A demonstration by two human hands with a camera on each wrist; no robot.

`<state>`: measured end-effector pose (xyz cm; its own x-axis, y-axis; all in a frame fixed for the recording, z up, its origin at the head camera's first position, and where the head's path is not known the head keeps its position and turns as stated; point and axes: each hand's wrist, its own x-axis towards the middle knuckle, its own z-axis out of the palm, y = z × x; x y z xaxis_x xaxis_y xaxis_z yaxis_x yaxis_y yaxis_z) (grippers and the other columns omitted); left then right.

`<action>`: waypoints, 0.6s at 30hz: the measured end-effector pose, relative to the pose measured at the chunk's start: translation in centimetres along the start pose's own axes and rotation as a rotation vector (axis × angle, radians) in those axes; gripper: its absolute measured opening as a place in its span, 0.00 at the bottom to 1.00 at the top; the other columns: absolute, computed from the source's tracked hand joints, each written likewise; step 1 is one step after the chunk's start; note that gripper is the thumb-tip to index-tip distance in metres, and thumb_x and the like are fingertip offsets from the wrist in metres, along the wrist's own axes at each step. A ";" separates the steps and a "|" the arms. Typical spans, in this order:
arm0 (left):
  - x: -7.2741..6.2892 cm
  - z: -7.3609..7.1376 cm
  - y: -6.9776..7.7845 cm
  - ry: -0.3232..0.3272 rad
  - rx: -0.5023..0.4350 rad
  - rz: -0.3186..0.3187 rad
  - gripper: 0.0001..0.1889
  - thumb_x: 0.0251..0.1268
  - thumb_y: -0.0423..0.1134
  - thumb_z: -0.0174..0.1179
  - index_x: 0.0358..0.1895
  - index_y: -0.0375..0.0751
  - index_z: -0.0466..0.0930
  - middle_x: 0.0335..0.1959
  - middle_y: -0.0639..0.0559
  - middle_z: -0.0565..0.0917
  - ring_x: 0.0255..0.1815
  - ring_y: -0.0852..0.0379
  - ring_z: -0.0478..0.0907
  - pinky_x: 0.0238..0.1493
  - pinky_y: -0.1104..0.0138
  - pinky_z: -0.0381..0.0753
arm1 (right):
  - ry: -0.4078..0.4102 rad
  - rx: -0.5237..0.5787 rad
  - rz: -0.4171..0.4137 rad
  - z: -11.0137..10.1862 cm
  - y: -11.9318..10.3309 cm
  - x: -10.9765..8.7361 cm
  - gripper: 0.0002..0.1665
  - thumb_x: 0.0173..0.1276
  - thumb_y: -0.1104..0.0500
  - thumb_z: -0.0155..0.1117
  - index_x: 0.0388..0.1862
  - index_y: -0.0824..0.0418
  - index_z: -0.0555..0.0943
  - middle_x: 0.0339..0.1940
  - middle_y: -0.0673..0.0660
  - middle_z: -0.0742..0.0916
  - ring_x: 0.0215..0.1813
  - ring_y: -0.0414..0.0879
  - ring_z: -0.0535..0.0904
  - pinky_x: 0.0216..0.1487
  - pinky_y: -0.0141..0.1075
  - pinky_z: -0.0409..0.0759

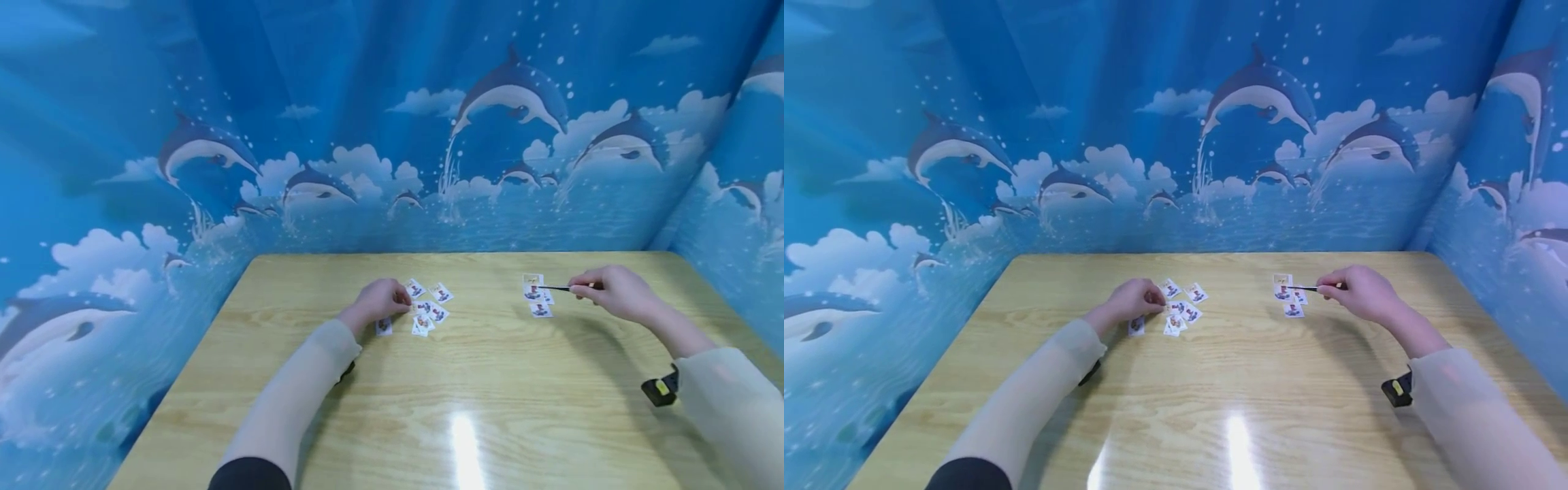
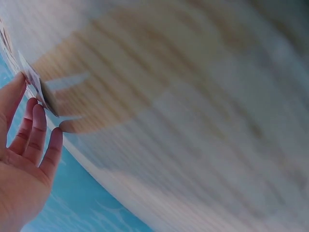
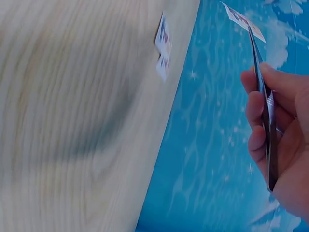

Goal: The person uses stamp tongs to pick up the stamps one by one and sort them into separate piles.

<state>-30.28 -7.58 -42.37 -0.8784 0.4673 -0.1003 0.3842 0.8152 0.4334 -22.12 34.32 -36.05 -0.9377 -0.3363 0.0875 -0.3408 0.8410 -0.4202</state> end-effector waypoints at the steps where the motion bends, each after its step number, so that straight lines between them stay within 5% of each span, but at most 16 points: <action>1: 0.0 0.0 0.1 0.000 0.002 -0.002 0.04 0.62 0.42 0.68 0.38 0.50 0.87 0.34 0.59 0.83 0.38 0.60 0.78 0.48 0.63 0.76 | -0.003 -0.007 0.004 -0.2 0.4 -0.3 0.15 0.72 0.63 0.59 0.50 0.73 0.82 0.36 0.59 0.87 0.27 0.44 0.77 0.25 0.37 0.72; 18: -0.2 0.0 0.1 0.007 0.017 -0.013 0.04 0.63 0.42 0.67 0.38 0.50 0.86 0.33 0.59 0.82 0.37 0.60 0.78 0.46 0.63 0.76 | -0.152 -0.029 0.055 -0.3 4.0 -1.6 0.17 0.70 0.62 0.60 0.48 0.77 0.81 0.29 0.55 0.87 0.27 0.46 0.79 0.26 0.39 0.74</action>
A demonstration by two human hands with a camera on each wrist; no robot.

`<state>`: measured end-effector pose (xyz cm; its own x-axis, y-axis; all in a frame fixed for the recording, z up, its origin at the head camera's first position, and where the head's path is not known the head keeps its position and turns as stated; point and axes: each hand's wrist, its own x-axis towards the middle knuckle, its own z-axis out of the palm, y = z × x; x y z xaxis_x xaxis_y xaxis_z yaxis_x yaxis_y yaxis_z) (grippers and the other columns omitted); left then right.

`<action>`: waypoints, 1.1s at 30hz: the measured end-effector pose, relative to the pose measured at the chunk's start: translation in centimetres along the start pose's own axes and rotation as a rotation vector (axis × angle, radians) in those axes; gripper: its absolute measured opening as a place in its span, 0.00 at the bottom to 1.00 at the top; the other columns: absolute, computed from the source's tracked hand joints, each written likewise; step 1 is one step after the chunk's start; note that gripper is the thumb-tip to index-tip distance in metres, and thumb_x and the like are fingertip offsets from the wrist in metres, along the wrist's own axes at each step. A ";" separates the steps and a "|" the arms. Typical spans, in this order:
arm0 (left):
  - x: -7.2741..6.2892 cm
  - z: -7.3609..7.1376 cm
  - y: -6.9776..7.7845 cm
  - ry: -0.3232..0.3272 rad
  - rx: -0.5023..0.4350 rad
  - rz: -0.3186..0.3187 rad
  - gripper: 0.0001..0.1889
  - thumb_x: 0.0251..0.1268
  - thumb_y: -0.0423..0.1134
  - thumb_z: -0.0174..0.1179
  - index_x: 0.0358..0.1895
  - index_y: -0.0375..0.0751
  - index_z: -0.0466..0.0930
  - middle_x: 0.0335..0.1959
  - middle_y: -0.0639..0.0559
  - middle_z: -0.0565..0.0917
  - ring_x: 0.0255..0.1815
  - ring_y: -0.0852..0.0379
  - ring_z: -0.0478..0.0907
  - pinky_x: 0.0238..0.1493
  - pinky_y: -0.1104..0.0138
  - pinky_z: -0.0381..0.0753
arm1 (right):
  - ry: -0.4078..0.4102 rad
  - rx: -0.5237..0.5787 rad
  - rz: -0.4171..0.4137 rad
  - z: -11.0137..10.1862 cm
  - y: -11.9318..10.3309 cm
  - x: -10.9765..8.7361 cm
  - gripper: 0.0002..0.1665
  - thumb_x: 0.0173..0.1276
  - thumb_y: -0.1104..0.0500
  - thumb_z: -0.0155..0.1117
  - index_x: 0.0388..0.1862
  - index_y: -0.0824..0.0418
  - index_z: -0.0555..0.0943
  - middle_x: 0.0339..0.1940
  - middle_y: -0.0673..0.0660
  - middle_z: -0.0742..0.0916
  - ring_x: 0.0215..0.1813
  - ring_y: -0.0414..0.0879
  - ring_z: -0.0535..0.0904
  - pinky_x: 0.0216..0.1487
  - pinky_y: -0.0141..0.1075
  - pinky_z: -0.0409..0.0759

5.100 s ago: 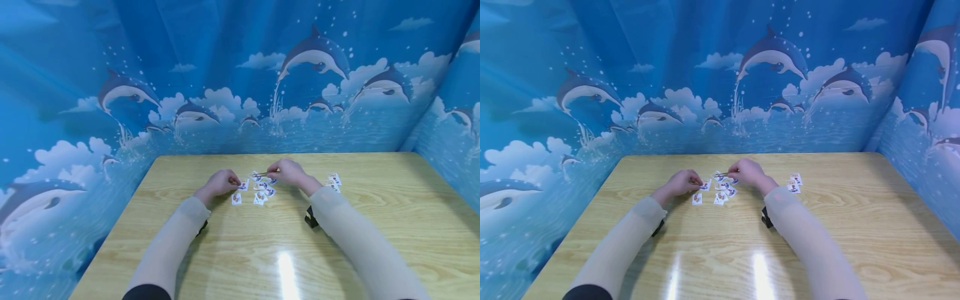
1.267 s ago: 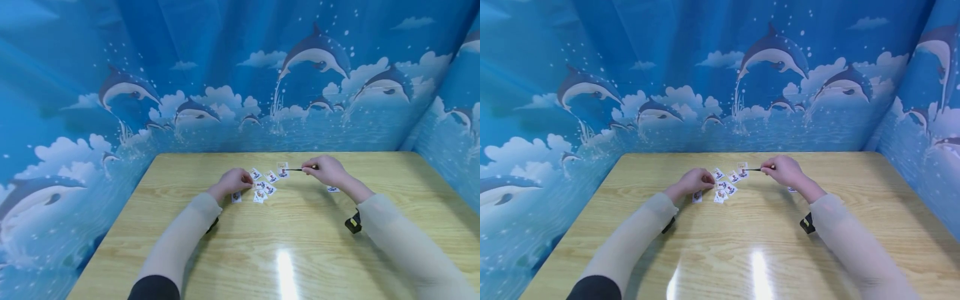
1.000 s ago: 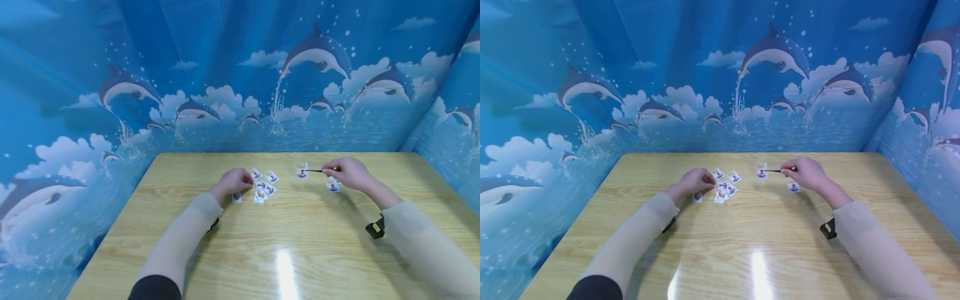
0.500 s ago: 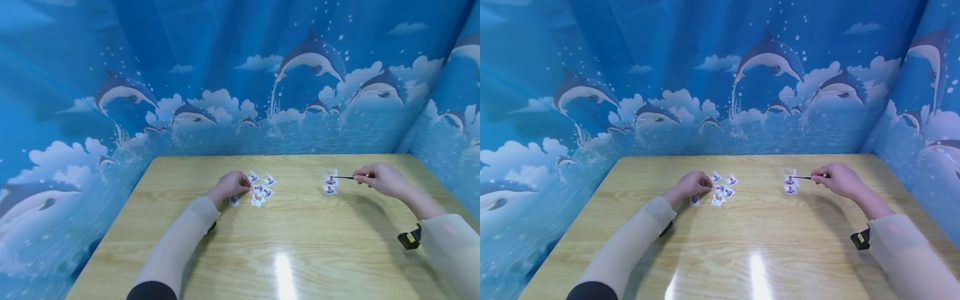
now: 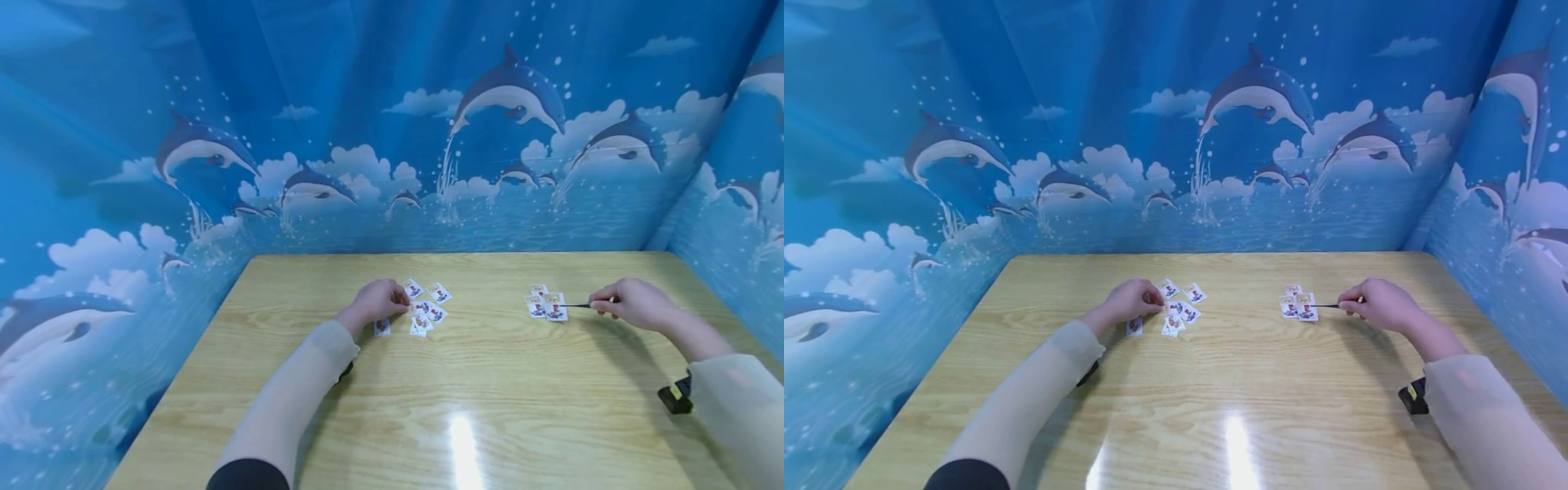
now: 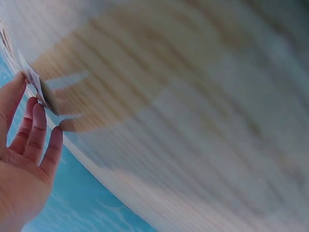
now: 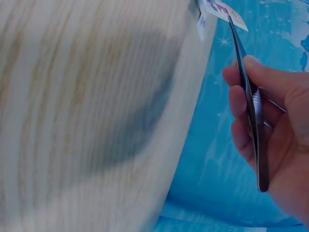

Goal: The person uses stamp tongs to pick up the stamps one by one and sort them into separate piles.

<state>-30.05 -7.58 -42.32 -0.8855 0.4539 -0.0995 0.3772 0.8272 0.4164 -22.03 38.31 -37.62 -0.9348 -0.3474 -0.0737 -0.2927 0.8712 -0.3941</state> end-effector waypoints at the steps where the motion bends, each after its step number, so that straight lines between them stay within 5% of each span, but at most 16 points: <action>1: 0.0 0.0 0.0 0.000 0.002 0.000 0.04 0.63 0.42 0.67 0.38 0.50 0.86 0.33 0.59 0.82 0.37 0.60 0.78 0.46 0.63 0.76 | 0.000 -0.004 -0.001 0.1 0.2 0.1 0.17 0.70 0.62 0.60 0.48 0.77 0.81 0.30 0.56 0.87 0.27 0.46 0.79 0.27 0.39 0.74; 9: 0.0 0.1 0.1 -0.004 0.006 -0.002 0.04 0.63 0.43 0.67 0.38 0.51 0.86 0.34 0.60 0.82 0.37 0.61 0.77 0.46 0.63 0.76 | 0.009 -0.029 0.037 1.0 1.1 0.7 0.16 0.69 0.61 0.62 0.46 0.74 0.83 0.33 0.60 0.88 0.29 0.46 0.81 0.31 0.43 0.77; 17: 0.0 0.1 0.1 -0.003 -0.011 0.004 0.03 0.63 0.43 0.67 0.37 0.52 0.87 0.32 0.61 0.81 0.36 0.62 0.77 0.44 0.64 0.76 | 0.042 -0.094 0.039 1.7 1.1 0.8 0.16 0.68 0.59 0.64 0.46 0.72 0.84 0.41 0.68 0.86 0.43 0.63 0.83 0.45 0.57 0.76; 33: -0.1 0.1 0.0 -0.002 -0.007 -0.017 0.03 0.63 0.43 0.67 0.38 0.53 0.86 0.33 0.61 0.80 0.36 0.62 0.76 0.44 0.63 0.76 | 0.064 -0.132 0.052 2.0 0.9 0.8 0.16 0.67 0.59 0.64 0.46 0.70 0.85 0.43 0.69 0.86 0.47 0.67 0.80 0.45 0.58 0.76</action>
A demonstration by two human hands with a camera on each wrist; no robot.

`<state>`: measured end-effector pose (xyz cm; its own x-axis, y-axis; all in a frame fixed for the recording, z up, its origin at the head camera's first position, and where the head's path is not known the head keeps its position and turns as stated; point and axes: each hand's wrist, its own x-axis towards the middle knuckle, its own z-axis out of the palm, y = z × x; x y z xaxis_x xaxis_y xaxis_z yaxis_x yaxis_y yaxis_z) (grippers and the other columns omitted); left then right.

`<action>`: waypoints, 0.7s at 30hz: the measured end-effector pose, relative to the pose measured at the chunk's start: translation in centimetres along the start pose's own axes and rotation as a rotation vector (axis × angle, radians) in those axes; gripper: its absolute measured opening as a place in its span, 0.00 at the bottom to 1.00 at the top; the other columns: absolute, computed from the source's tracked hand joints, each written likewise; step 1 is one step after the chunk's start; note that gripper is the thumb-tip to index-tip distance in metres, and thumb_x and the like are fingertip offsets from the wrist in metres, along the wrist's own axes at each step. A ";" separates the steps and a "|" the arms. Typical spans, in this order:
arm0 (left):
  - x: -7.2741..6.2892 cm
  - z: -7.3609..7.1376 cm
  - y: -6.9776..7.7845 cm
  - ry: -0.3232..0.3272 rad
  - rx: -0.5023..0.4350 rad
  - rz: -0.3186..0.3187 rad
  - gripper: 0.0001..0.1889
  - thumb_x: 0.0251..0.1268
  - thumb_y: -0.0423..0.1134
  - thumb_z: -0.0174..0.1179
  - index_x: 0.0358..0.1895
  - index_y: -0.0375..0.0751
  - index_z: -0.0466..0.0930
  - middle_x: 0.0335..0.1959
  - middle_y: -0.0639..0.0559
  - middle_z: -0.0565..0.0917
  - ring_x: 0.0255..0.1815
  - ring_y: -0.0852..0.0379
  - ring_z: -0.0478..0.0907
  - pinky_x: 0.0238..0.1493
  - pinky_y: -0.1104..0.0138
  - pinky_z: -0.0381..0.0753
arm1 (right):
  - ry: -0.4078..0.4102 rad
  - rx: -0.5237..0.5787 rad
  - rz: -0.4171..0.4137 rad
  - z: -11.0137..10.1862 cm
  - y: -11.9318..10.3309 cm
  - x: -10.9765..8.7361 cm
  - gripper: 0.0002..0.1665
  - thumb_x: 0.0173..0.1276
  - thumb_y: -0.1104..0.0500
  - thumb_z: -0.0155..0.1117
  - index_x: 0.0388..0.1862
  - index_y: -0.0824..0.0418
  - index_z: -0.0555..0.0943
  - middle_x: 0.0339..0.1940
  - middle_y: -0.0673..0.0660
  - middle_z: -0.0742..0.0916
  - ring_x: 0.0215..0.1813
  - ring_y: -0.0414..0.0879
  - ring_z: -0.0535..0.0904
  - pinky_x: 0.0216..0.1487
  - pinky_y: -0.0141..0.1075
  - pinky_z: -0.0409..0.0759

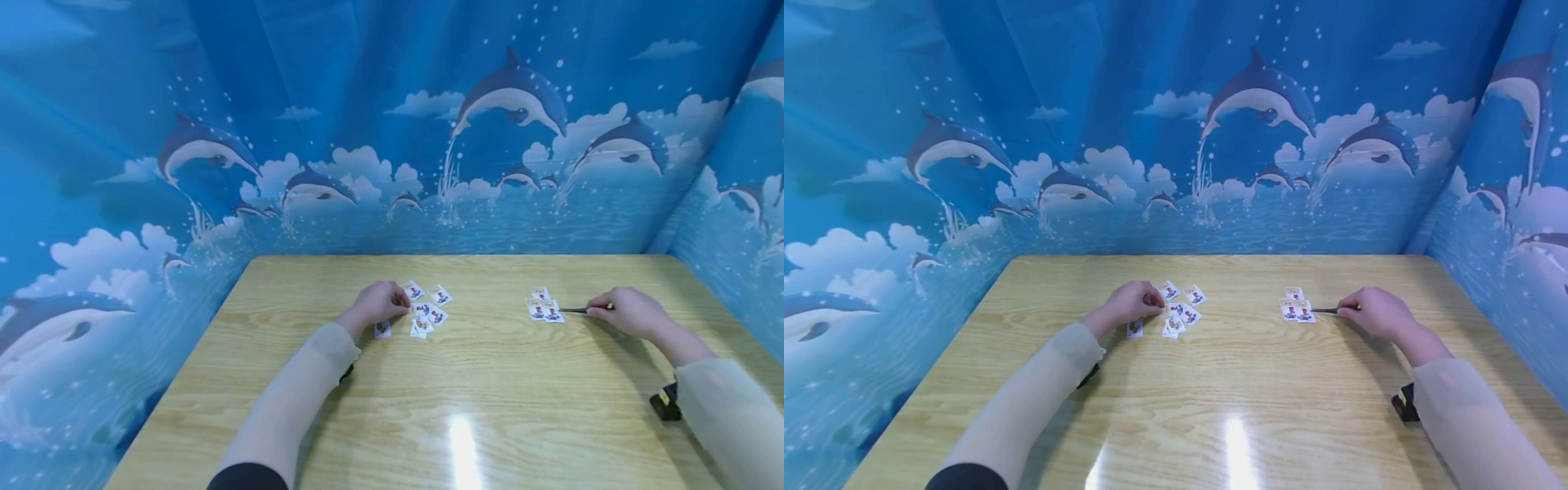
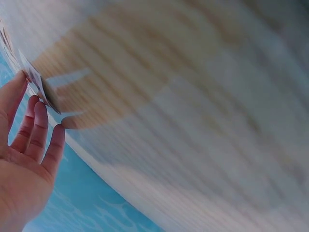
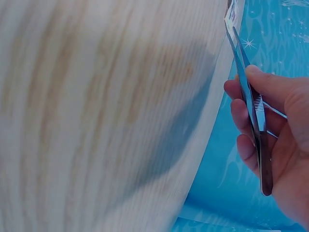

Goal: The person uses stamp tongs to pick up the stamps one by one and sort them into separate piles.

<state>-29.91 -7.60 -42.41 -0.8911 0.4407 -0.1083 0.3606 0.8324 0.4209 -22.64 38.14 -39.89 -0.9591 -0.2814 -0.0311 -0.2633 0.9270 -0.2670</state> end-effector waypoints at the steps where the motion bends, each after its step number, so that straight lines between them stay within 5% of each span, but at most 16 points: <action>1: 0.0 0.0 0.0 -0.002 -0.001 -0.003 0.03 0.63 0.43 0.66 0.38 0.53 0.86 0.33 0.61 0.80 0.36 0.62 0.76 0.44 0.63 0.76 | 0.002 0.002 0.004 0.0 0.1 -0.1 0.16 0.68 0.59 0.64 0.46 0.70 0.85 0.43 0.70 0.86 0.47 0.68 0.80 0.44 0.58 0.76; 9: 0.1 0.1 0.0 0.002 -0.003 0.003 0.03 0.63 0.43 0.67 0.38 0.52 0.86 0.33 0.61 0.81 0.37 0.62 0.77 0.45 0.63 0.76 | 0.018 0.031 0.017 -0.7 -0.1 -0.3 0.18 0.70 0.58 0.62 0.50 0.71 0.83 0.44 0.70 0.85 0.40 0.59 0.83 0.34 0.49 0.77; 21: 0.1 0.1 -0.1 0.010 0.007 0.006 0.03 0.63 0.43 0.67 0.38 0.52 0.86 0.33 0.61 0.81 0.36 0.62 0.77 0.44 0.64 0.76 | 0.074 0.051 -0.115 -1.7 -5.4 1.7 0.17 0.71 0.58 0.61 0.50 0.69 0.83 0.46 0.68 0.85 0.46 0.63 0.81 0.44 0.56 0.77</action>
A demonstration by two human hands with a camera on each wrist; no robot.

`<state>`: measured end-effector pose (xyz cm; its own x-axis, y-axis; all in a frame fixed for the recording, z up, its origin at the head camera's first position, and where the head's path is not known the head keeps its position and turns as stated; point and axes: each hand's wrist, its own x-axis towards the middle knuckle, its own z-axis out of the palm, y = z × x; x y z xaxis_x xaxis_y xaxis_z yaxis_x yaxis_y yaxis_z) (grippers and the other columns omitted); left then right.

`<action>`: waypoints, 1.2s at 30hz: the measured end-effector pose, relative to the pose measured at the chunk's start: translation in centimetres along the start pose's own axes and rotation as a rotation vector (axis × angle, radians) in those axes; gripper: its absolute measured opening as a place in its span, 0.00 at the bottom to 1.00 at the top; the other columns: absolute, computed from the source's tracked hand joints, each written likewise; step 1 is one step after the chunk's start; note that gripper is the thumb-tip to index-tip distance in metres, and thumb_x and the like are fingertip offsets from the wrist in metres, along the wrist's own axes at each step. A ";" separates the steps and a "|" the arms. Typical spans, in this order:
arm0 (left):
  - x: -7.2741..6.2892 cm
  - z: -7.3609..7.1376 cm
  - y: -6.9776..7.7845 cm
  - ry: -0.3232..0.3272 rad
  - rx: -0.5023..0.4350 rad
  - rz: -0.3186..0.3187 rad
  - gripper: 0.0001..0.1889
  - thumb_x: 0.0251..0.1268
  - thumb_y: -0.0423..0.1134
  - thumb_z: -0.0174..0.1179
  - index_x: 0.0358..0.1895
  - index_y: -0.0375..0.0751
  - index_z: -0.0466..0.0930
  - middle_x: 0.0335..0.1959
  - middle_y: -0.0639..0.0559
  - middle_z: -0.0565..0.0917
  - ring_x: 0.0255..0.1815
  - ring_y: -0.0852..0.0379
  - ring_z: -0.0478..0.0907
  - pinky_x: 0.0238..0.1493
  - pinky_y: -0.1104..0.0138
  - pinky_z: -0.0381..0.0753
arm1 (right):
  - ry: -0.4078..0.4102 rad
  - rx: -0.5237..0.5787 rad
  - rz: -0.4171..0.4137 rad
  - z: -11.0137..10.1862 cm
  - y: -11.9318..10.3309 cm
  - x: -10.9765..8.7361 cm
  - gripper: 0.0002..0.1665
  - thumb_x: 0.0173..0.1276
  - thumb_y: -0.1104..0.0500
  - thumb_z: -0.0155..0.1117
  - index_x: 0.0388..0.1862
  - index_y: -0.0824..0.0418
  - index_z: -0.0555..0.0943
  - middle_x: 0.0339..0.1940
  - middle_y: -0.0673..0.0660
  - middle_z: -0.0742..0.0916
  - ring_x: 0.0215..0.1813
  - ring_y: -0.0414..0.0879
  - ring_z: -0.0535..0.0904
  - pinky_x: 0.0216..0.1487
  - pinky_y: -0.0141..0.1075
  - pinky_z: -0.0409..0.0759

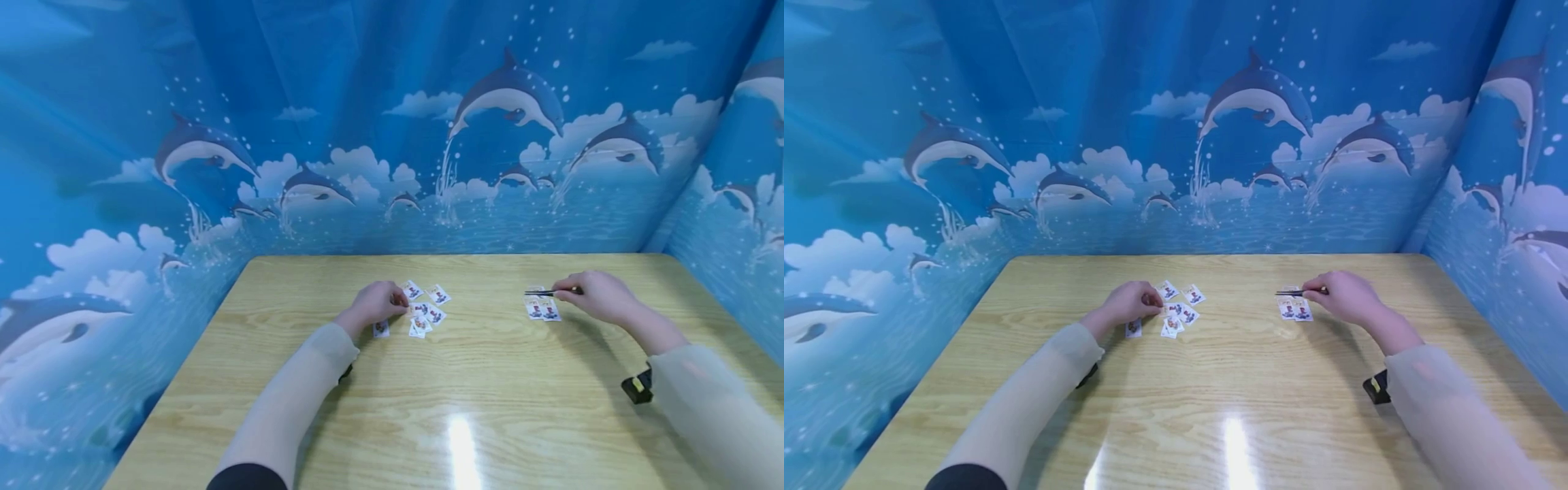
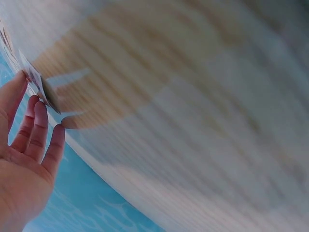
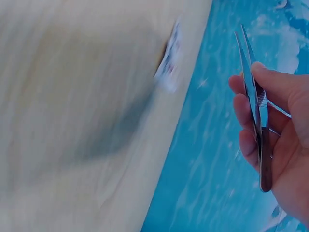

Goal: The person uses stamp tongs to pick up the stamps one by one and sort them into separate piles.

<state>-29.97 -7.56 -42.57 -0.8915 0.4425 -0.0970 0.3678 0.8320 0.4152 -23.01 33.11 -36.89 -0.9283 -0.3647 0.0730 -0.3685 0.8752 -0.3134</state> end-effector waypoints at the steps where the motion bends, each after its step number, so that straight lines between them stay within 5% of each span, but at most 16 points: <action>1: 0.0 0.0 0.0 0.001 0.001 0.001 0.03 0.63 0.43 0.67 0.38 0.52 0.86 0.33 0.61 0.81 0.36 0.62 0.77 0.44 0.64 0.76 | 0.004 0.008 -0.009 0.1 -0.5 0.4 0.17 0.71 0.58 0.61 0.50 0.69 0.84 0.45 0.67 0.86 0.45 0.62 0.82 0.44 0.56 0.77; 8: -0.1 -0.1 0.1 0.002 -0.014 -0.009 0.04 0.63 0.42 0.67 0.38 0.51 0.87 0.33 0.60 0.80 0.36 0.61 0.77 0.44 0.64 0.76 | -0.007 0.051 -0.050 0.7 -3.6 2.9 0.16 0.71 0.58 0.61 0.51 0.67 0.84 0.45 0.63 0.87 0.40 0.54 0.83 0.40 0.50 0.79; 25: 0.0 -0.1 0.2 0.005 -0.021 -0.012 0.03 0.63 0.42 0.67 0.37 0.51 0.86 0.32 0.60 0.80 0.35 0.61 0.76 0.43 0.64 0.76 | -0.057 0.058 -0.185 3.3 -8.4 8.4 0.15 0.72 0.59 0.61 0.52 0.65 0.84 0.47 0.61 0.86 0.48 0.55 0.83 0.49 0.50 0.78; 36: 0.0 -0.1 0.1 -0.002 -0.019 -0.006 0.03 0.63 0.43 0.66 0.38 0.51 0.87 0.32 0.60 0.80 0.35 0.62 0.76 0.44 0.64 0.76 | -0.107 0.103 -0.200 5.8 -10.1 10.7 0.15 0.72 0.59 0.61 0.52 0.65 0.84 0.49 0.61 0.86 0.51 0.55 0.82 0.53 0.49 0.77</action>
<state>-29.93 -7.52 -42.44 -0.8933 0.4379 -0.1014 0.3571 0.8284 0.4316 -28.95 18.51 -38.45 -0.8249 -0.5636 0.0439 -0.5318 0.7473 -0.3984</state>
